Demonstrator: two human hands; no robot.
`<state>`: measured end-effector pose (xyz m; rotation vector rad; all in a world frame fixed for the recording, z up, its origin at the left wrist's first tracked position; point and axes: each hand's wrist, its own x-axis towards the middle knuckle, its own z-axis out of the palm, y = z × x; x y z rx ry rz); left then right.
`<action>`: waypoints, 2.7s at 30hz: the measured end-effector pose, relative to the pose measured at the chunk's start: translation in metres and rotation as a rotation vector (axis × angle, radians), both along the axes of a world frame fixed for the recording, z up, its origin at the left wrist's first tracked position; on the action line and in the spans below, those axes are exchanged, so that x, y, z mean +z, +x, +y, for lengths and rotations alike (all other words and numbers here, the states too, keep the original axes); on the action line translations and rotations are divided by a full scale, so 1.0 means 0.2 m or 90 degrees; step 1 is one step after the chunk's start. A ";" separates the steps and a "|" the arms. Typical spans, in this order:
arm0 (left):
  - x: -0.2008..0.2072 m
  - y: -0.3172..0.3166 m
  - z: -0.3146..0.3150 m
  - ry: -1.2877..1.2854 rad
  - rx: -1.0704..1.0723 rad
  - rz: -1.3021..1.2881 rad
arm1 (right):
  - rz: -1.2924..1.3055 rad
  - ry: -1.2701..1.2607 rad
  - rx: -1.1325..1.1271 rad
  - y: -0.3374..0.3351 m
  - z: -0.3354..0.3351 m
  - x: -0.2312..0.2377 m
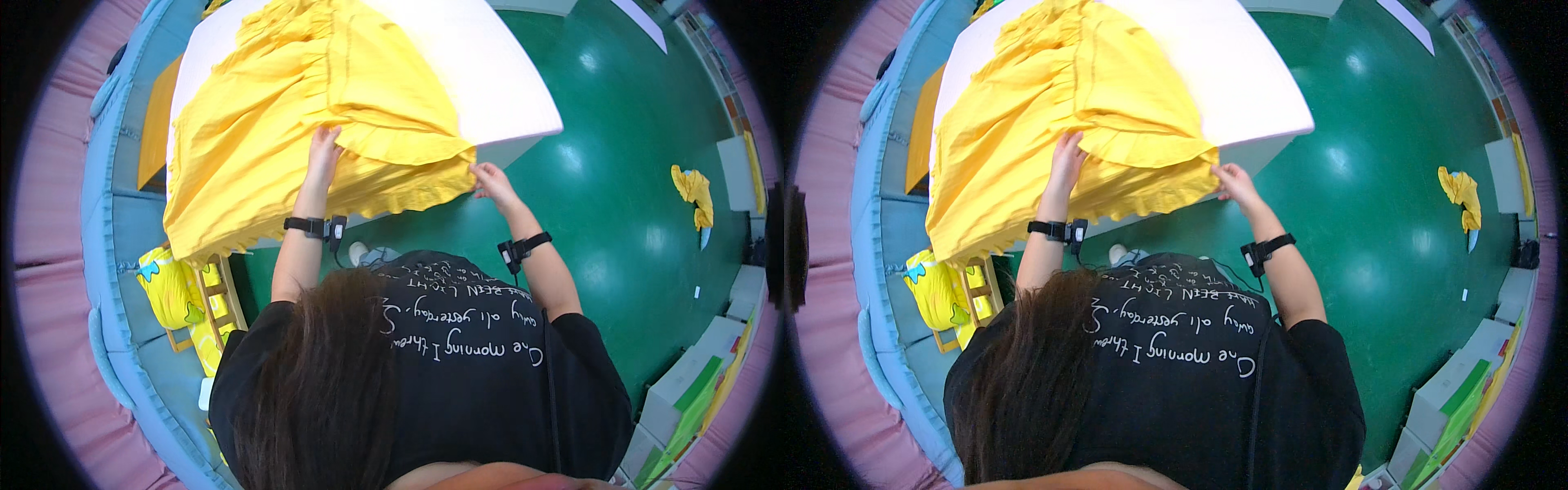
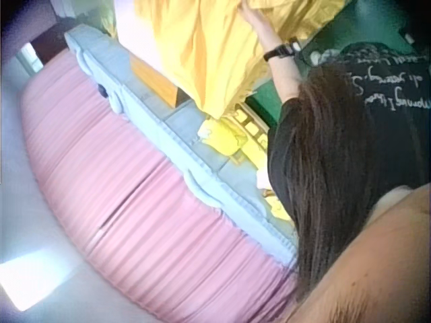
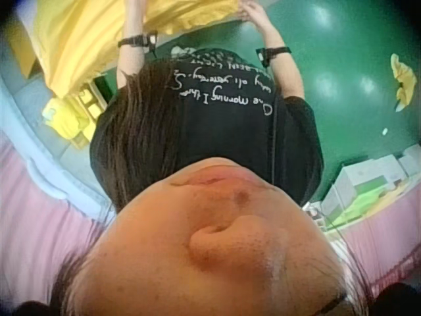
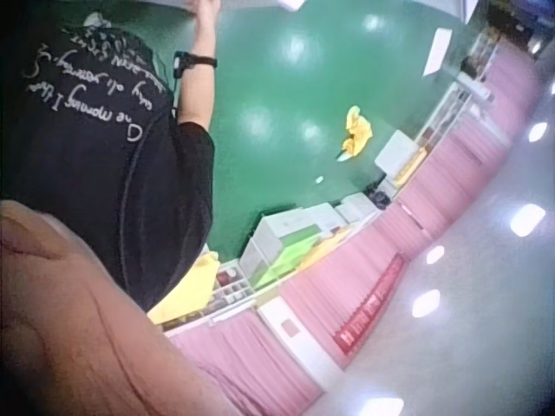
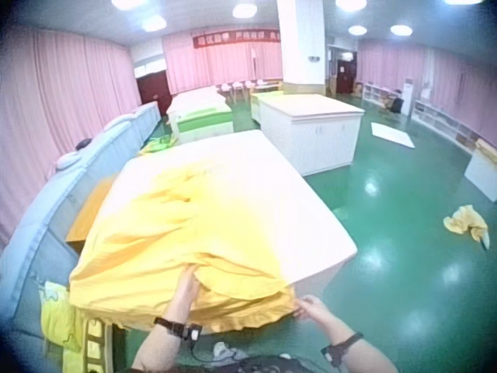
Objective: The person spreads a yellow fitted sheet over a pink mattress, smooths it out by hand, then picks up another yellow fabric item from the floor and spreads it over the mattress.
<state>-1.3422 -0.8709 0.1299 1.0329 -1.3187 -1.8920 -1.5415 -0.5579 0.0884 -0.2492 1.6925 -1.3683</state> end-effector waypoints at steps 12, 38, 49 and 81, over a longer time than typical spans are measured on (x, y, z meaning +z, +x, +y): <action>0.22 -0.91 0.24 0.162 -0.080 0.143 | -0.109 0.016 -0.213 -0.54 0.91 -0.17; 0.09 -2.19 1.78 -0.791 -0.360 -0.604 | -0.145 0.064 -0.244 -2.74 1.80 -0.40; -0.15 -2.20 1.97 -0.543 -0.206 -0.782 | -0.227 0.109 -0.052 -3.43 1.46 -0.52; 0.12 -2.66 0.10 -0.170 0.598 -0.350 | -0.114 0.071 0.145 -4.92 -0.70 -0.40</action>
